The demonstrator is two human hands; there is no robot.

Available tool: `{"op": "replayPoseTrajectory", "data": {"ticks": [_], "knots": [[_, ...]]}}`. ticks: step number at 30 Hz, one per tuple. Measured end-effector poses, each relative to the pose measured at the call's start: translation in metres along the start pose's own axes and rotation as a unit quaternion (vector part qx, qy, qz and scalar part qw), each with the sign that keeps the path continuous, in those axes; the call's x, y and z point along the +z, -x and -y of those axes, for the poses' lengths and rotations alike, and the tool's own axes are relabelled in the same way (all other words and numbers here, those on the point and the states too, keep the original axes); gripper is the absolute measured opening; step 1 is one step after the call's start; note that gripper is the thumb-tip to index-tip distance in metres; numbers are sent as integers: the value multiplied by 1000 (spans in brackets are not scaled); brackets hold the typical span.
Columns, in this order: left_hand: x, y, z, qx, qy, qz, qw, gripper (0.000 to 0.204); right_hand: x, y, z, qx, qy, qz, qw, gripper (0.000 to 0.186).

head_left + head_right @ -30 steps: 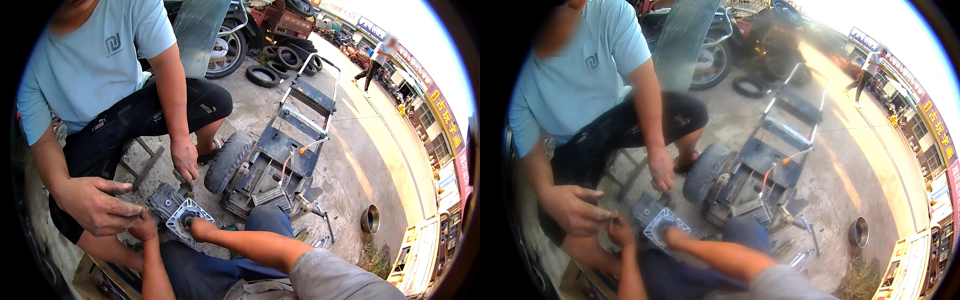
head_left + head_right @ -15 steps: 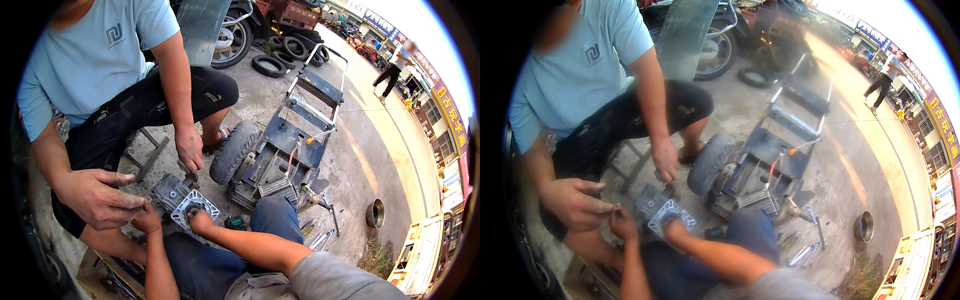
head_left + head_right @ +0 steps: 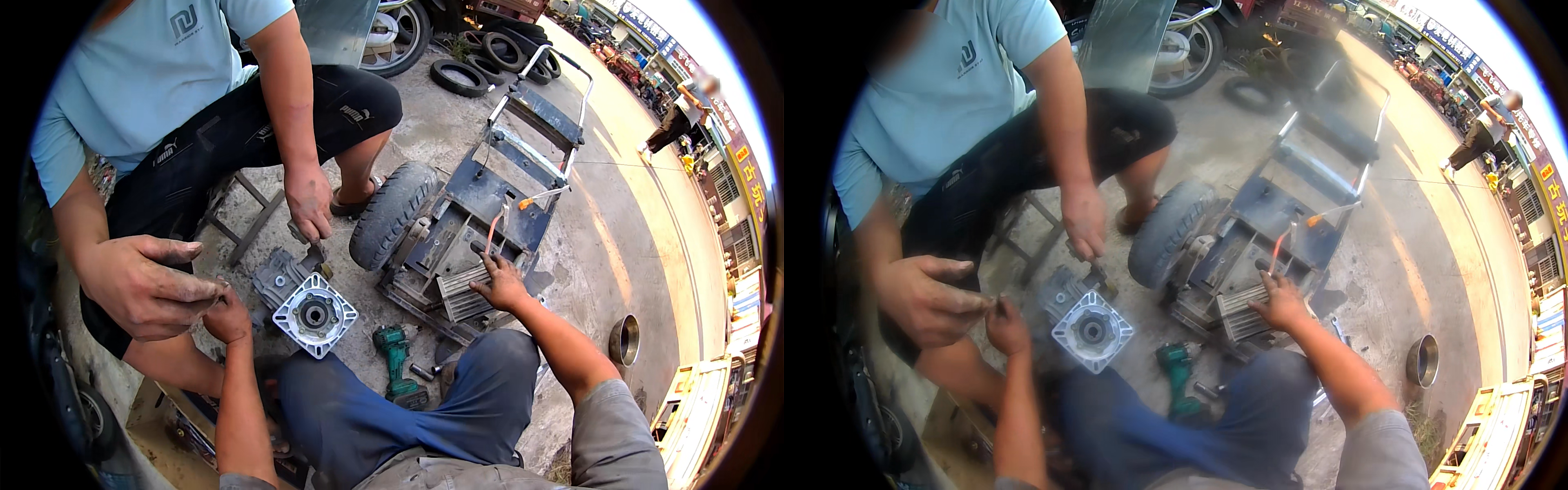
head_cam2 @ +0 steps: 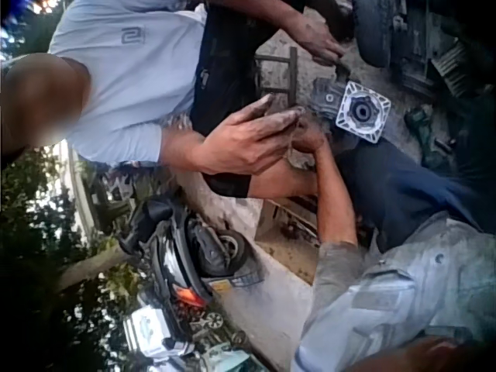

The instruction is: The person sits on the ground and works on a small motor assembly, using a power drill to remove and install bolts. They handle the motor casing and internal components, occasionally wiping surfaces with a cloth while another person assists nearby.

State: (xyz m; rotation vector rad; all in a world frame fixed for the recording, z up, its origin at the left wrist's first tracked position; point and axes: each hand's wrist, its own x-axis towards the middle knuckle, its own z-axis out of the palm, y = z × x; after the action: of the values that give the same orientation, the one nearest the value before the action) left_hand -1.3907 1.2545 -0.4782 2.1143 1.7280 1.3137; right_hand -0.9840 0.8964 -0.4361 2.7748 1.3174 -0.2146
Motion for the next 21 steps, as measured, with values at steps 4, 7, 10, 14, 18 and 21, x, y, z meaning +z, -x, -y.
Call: {"op": "replayPoseTrajectory", "data": {"ticks": [4, 7, 10, 14, 18, 21], "knots": [[4, 4, 1, -2, -4, -9, 1000, 36, 47, -15, -49, 142, -336, 52, 930, 71], [-4, -1, 4, -24, 3, 11, 1000, 37, 48, -29, -71, 124, -477, 180, 851, 68], [-11, -1, 7, -7, 4, -6, 1000, 35, 33, -20, -91, 104, -487, 212, 841, 75], [-4, 3, 3, -11, 30, -8, 999, 35, 20, -12, -99, 150, -452, 253, 842, 79], [-4, 4, 0, -29, 37, -5, 999, 35, 28, -16, -104, 129, -463, 250, 840, 78], [-5, 3, 0, -22, 29, -8, 999, 35, 38, -20, -106, 129, -487, 239, 830, 76]]}}
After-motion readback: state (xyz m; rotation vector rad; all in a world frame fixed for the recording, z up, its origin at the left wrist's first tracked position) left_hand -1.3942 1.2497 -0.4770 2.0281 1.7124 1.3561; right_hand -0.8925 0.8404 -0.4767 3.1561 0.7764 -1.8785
